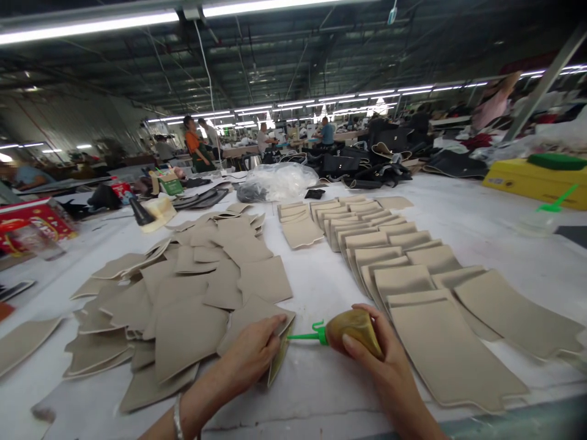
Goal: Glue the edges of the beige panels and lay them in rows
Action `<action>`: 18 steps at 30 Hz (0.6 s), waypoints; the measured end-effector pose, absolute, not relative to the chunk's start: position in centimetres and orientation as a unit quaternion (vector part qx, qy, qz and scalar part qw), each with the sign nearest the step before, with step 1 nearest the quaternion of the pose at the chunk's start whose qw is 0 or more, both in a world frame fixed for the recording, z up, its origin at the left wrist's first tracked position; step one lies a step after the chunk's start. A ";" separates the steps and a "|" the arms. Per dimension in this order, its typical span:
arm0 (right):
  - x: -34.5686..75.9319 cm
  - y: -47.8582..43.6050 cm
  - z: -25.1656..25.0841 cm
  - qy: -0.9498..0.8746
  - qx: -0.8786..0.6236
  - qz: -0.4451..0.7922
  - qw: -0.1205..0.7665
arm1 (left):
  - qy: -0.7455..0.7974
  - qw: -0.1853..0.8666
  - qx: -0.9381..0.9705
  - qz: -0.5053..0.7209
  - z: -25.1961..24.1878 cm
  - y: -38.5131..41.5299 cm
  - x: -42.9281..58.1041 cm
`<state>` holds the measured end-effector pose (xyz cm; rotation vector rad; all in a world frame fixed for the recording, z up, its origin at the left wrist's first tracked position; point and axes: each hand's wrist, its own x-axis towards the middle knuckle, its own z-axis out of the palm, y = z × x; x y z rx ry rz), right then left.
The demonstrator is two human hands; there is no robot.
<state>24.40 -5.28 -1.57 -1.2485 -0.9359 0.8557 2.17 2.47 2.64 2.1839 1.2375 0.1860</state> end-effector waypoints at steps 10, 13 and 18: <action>24.0 -5.6 -1.0 -0.458 -0.557 0.383 0.577 | 0.443 0.311 0.836 0.096 2.3 2.5 2.0; 24.1 -5.6 -1.3 -0.409 -0.512 0.460 0.598 | 0.444 0.313 0.835 0.091 2.3 2.5 1.9; 24.9 -4.9 -1.5 -0.214 -0.416 0.576 0.670 | 0.457 0.315 0.827 0.090 2.2 2.6 1.9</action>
